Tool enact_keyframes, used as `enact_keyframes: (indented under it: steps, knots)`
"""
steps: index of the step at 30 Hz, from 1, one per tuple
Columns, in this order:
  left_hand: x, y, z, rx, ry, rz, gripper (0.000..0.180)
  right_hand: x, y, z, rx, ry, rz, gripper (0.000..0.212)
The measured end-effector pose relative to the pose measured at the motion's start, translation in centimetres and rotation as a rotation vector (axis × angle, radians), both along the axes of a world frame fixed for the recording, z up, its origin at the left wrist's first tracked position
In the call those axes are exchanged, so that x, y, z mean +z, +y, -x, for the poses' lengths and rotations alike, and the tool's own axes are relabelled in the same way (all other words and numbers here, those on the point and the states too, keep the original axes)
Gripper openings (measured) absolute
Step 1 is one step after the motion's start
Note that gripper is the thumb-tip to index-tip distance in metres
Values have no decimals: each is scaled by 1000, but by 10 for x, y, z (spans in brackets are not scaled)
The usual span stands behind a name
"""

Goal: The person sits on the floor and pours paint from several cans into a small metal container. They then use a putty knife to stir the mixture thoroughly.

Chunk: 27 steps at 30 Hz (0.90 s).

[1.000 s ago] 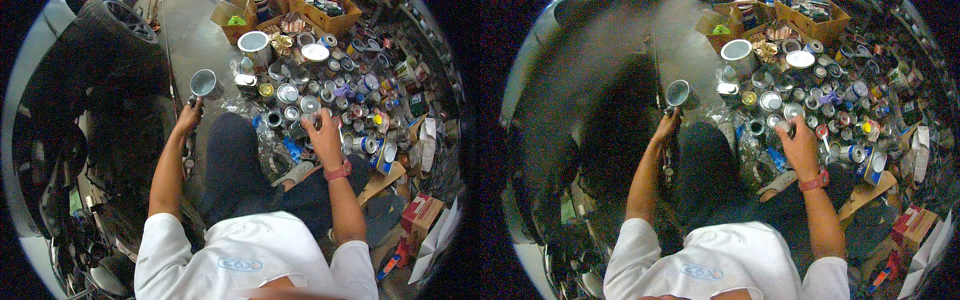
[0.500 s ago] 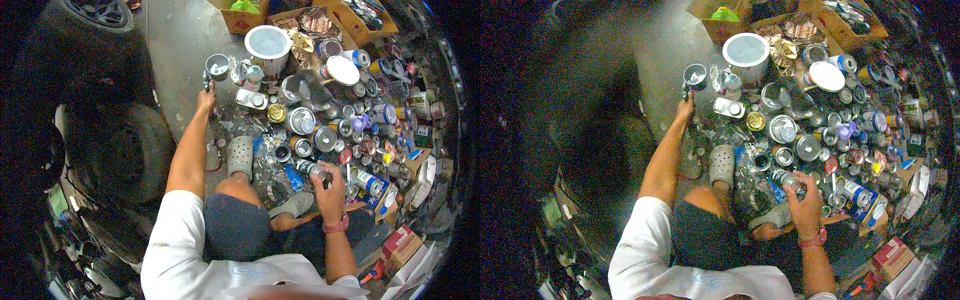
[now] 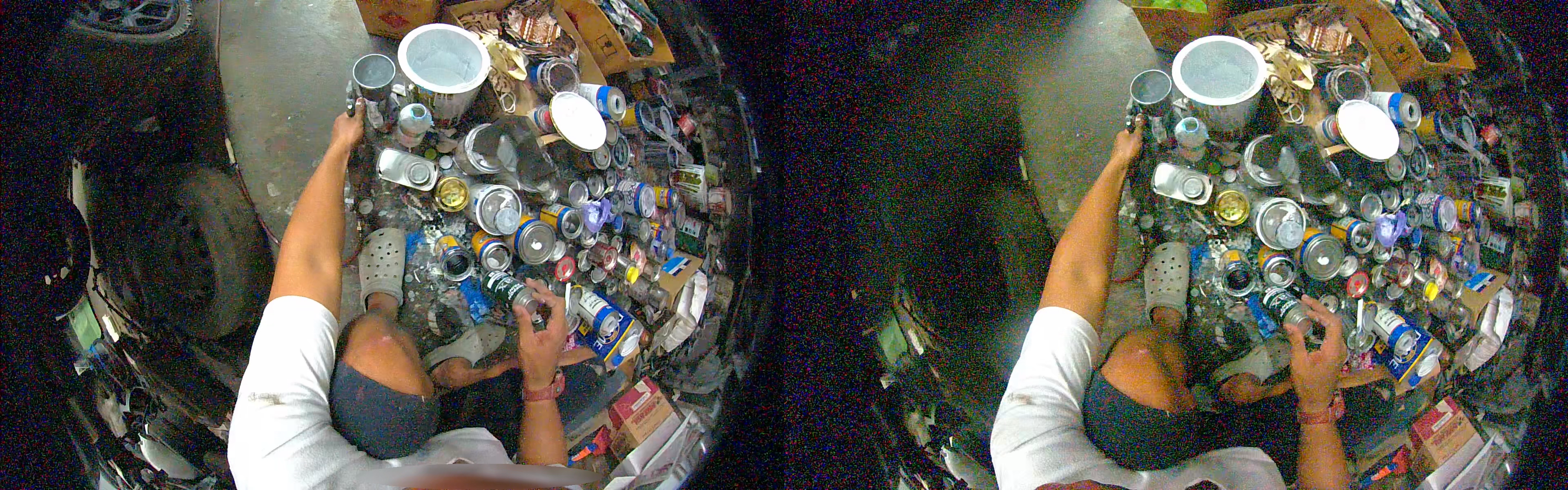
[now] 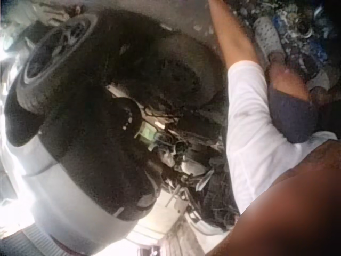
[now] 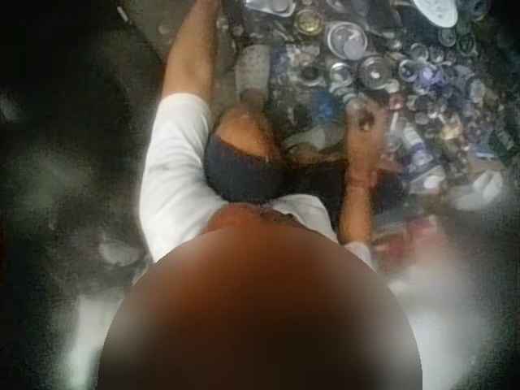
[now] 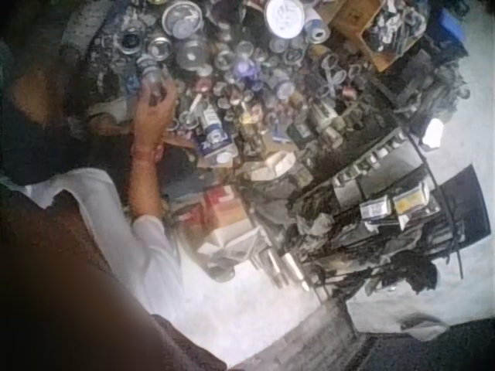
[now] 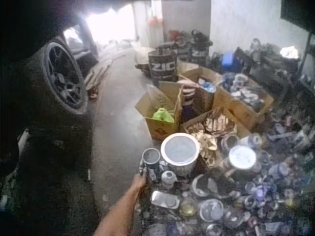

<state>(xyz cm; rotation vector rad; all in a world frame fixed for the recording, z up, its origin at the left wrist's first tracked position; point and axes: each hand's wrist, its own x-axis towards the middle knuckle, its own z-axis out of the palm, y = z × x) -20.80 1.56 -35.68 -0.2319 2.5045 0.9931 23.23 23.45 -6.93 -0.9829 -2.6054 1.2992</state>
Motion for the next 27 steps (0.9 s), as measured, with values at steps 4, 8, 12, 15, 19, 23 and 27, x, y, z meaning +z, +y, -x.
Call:
enact_keyframes:
  steps: [4,8,12,15,19,23,27]
  knots:
    - [-9,3,3,-56,-40,17,89,-2,2,2,18,43,-3,35]
    - [-11,7,1,-49,-14,5,87,-5,4,2,15,36,-4,37]
    - [-6,7,-2,-58,-16,-41,83,-6,4,0,-10,47,24,38]
    - [-6,7,-3,-17,-17,-51,79,-3,3,1,-26,50,39,38]
    - [-11,-4,-1,-41,-15,1,75,6,3,3,-11,66,14,40]
    - [17,-37,-13,-30,-137,-138,97,17,3,-1,-24,65,32,40]
    - [128,-50,-76,66,43,-273,93,36,6,-7,-33,105,40,38]
